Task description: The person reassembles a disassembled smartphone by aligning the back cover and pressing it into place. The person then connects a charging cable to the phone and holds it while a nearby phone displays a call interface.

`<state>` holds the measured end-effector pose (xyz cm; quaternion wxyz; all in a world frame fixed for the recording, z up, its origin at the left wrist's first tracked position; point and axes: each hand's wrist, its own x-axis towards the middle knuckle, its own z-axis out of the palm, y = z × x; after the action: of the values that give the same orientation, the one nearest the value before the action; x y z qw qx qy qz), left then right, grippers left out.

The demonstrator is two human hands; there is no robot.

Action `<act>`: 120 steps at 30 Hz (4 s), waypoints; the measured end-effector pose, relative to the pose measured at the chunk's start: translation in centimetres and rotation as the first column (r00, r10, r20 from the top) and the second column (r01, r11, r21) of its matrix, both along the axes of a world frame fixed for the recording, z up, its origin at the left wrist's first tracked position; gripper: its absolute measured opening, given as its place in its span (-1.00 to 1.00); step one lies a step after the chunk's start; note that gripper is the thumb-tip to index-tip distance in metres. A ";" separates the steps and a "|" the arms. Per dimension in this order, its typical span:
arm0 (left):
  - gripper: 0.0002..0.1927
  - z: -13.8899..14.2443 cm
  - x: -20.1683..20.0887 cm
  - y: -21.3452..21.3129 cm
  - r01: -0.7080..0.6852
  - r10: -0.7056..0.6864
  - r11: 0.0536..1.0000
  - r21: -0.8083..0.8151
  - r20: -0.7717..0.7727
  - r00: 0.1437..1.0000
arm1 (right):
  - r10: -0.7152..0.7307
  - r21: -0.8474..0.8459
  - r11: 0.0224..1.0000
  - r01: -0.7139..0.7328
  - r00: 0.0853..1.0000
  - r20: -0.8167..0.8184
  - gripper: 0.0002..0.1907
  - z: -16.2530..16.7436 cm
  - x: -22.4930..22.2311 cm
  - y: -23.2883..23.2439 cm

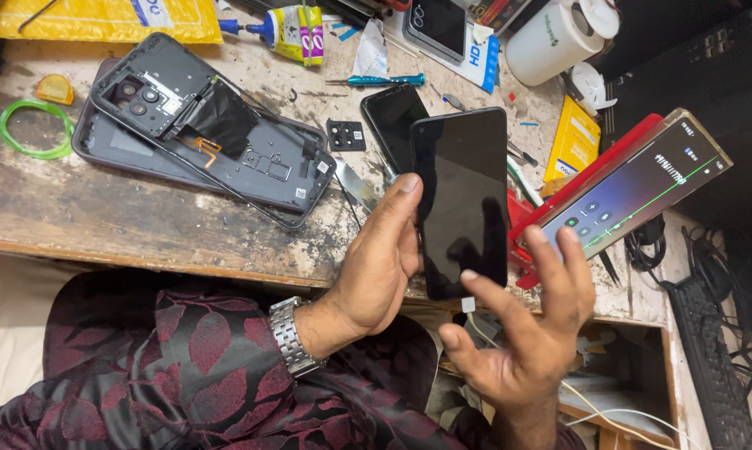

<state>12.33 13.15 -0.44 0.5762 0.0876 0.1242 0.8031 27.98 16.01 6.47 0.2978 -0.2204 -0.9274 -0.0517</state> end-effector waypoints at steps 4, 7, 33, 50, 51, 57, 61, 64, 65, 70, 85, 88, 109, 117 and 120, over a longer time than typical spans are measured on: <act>-0.60 0.1 -0.1 0.0 -0.007 0.006 0.999 -0.039 -0.026 1.000 | 0.051 -0.019 0.999 -0.050 0.997 0.049 -0.54 -0.5 0.1 0.1; -0.66 0.0 -0.1 0.1 0.008 -0.008 0.998 -0.060 0.005 1.000 | 0.048 -0.023 0.999 -0.046 0.996 0.073 -0.51 -0.6 -0.1 0.6; -0.62 -1.2 0.3 0.1 -0.004 0.004 1.000 -0.013 -0.025 1.000 | 0.020 -0.044 0.999 -0.018 0.999 0.031 -0.49 -0.4 -0.2 0.3; -0.59 0.2 0.0 -0.1 0.012 -0.019 0.989 -0.144 -0.052 0.998 | 0.016 -0.022 1.000 -0.014 0.995 0.103 -0.40 -0.5 -0.6 0.6; -0.59 0.1 -0.1 -0.1 0.009 -0.012 0.996 -0.084 -0.029 1.000 | 0.022 -0.009 1.000 -0.021 0.994 0.103 -0.41 -0.5 -0.6 0.6; -0.55 -0.5 0.1 -0.1 0.011 -0.011 1.000 -0.014 -0.014 1.000 | -0.027 -0.024 0.999 0.029 0.996 0.083 -0.45 -0.8 0.2 0.3; -0.55 -0.3 0.1 -0.1 0.011 -0.014 0.995 0.096 0.033 0.999 | 0.036 -0.051 0.998 -0.031 0.994 0.105 -0.46 -1.4 0.4 -0.7; -0.54 0.0 0.0 -0.1 0.008 -0.013 0.996 0.084 0.058 0.998 | 0.039 -0.081 0.996 -0.032 0.996 0.080 -0.46 -1.5 0.6 -1.0; -0.54 0.0 0.0 0.0 0.007 -0.012 0.997 0.076 0.063 0.998 | 0.031 -0.083 0.996 -0.026 0.997 0.065 -0.46 -1.4 0.7 -1.1; -0.57 -0.3 0.0 -0.1 0.009 -0.010 0.999 0.051 0.013 1.000 | 0.015 -0.079 0.997 -0.021 0.997 -0.070 -0.47 -1.0 1.2 -1.0; -0.61 -0.5 -0.1 -0.2 0.006 -0.005 0.999 0.051 -0.019 1.000 | -0.038 -0.094 0.995 0.020 0.980 -0.198 -0.51 -0.8 1.8 -0.2; -0.47 0.6 -0.5 -0.6 0.030 -0.028 0.997 0.065 -0.026 0.999 | -0.045 -0.155 0.988 0.011 0.976 -0.212 -0.62 -0.7 1.8 0.0; -0.37 1.3 -0.9 -0.9 0.029 -0.026 0.996 0.084 -0.041 0.999 | -0.341 -0.855 0.410 -0.317 0.816 -0.467 -0.56 -2.2 2.9 2.2; -0.43 1.8 -1.1 -1.1 0.068 -0.071 0.995 0.069 0.033 0.997 | -0.326 -0.857 0.390 -0.337 0.820 -0.471 -0.50 -2.1 2.7 2.1; -0.55 1.2 -0.8 -0.8 0.019 -0.019 1.000 0.012 0.016 1.000 | -0.301 -0.861 0.392 -0.325 0.839 -0.453 -0.46 -1.9 2.1 2.0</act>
<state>11.54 12.32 0.72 0.5844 0.0857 0.1140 0.7989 30.03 17.99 4.55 0.3754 -0.3448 -0.6732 0.5357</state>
